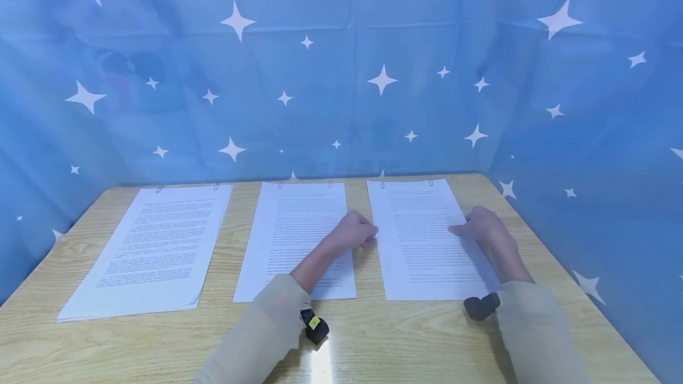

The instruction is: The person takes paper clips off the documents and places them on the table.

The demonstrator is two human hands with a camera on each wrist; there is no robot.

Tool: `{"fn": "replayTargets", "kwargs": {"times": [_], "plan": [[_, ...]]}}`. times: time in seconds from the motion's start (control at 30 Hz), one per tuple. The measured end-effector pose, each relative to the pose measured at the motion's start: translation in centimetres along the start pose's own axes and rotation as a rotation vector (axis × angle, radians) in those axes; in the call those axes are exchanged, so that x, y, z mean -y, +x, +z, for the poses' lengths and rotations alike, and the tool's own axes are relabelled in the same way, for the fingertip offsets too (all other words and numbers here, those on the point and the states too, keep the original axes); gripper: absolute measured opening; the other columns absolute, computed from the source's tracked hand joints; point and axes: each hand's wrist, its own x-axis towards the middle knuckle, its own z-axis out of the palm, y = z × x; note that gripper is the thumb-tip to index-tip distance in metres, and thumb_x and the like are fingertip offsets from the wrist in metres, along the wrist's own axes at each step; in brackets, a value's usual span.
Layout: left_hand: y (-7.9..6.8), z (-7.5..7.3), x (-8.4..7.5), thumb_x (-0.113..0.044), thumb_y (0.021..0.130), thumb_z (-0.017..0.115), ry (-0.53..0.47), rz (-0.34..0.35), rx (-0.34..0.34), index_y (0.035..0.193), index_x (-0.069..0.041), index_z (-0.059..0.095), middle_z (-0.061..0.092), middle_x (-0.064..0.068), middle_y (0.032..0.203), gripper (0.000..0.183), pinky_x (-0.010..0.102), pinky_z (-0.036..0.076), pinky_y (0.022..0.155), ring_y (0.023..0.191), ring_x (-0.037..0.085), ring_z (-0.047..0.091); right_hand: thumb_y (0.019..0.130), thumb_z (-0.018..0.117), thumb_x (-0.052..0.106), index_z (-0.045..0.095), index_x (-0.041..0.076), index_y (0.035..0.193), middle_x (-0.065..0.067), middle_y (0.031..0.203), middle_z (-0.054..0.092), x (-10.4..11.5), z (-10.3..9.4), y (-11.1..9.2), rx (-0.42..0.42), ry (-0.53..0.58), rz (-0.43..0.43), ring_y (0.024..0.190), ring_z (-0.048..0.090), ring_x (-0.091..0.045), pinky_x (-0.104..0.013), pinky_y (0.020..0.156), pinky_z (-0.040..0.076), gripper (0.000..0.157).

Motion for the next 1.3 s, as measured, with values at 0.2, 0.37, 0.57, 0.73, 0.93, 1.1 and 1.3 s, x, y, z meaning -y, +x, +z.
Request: {"fn": "replayTargets", "kwargs": {"times": [0.2, 0.37, 0.57, 0.73, 0.93, 1.1, 1.3], "plan": [[0.0, 0.5, -0.4, -0.006, 0.096, 0.06, -0.015, -0.014, -0.028, 0.053, -0.009, 0.047, 0.057, 0.01, 0.059, 0.045, 0.023, 0.032, 0.051, 0.056, 0.015, 0.049, 0.09, 0.077, 0.031, 0.059, -0.019, 0.12, -0.014, 0.087, 0.055, 0.3, -0.1, -0.4, 0.002, 0.027, 0.006, 0.084, 0.051, -0.03, -0.039, 0.071, 0.038, 0.061], [0.3, 0.9, -0.6, -0.005, 0.096, 0.061, -0.01, -0.061, -0.042, 0.062, -0.004, 0.055, 0.06, 0.009, 0.065, 0.035, 0.024, 0.033, 0.051, 0.058, 0.016, 0.049, 0.087, 0.079, 0.03, 0.056, -0.02, 0.121, -0.022, 0.098, 0.059, 0.3, -0.2, -0.5, -0.022, 0.062, 0.025, 0.089, 0.052, -0.033, -0.041, 0.074, 0.042, 0.065], [0.3, 0.9, -0.8, -0.003, 0.095, 0.064, 0.019, -0.094, -0.053, 0.079, 0.004, 0.069, 0.065, 0.011, 0.071, 0.017, 0.024, 0.031, 0.05, 0.054, 0.014, 0.043, 0.092, 0.073, 0.024, 0.051, -0.019, 0.122, -0.028, 0.108, 0.055, 0.0, -0.4, -0.3, -0.061, 0.108, 0.046, 0.093, 0.052, -0.036, -0.042, 0.077, 0.045, 0.057], [0.1, 0.8, -0.8, -0.003, 0.093, 0.066, 0.033, -0.09, -0.053, 0.076, 0.001, 0.067, 0.054, 0.005, 0.064, 0.017, 0.025, 0.03, 0.049, 0.051, 0.013, 0.038, 0.097, 0.067, 0.022, 0.044, -0.019, 0.132, -0.032, 0.117, 0.052, -0.3, -0.6, -0.3, -0.042, 0.176, 0.034, 0.099, 0.054, -0.038, -0.043, 0.08, 0.048, 0.058], [0.3, 0.8, -0.5, -0.001, 0.091, 0.068, 0.051, -0.07, -0.052, 0.072, 0.001, 0.069, 0.047, 0.002, 0.058, 0.019, 0.025, 0.027, 0.046, 0.048, 0.012, 0.035, 0.104, 0.056, 0.025, 0.037, -0.017, 0.143, -0.035, 0.129, 0.051, -0.7, -0.6, -0.7, -0.016, 0.198, -0.057, 0.109, 0.054, -0.041, -0.049, 0.088, 0.049, 0.061], [0.3, 0.8, -0.5, -0.001, 0.09, 0.069, 0.055, -0.079, -0.066, 0.078, 0.0, 0.068, 0.052, 0.004, 0.065, 0.012, 0.025, 0.029, 0.047, 0.051, 0.013, 0.038, 0.107, 0.049, 0.028, 0.042, -0.01, 0.139, -0.019, 0.108, 0.065, -1.1, -0.5, -0.8, -0.024, 0.27, -0.115, 0.091, 0.062, -0.027, -0.037, 0.075, 0.049, 0.05], [0.1, 0.8, -0.4, -0.002, 0.092, 0.069, 0.005, -0.061, -0.076, 0.094, 0.002, 0.068, 0.059, 0.006, 0.08, 0.004, 0.025, 0.041, 0.056, 0.064, 0.016, 0.053, 0.109, 0.047, 0.027, 0.046, -0.006, 0.134, -0.018, 0.103, 0.067, -1.4, -0.6, -0.7, -0.081, 0.291, -0.236, 0.079, 0.068, -0.023, -0.033, 0.065, 0.053, 0.042]]}}
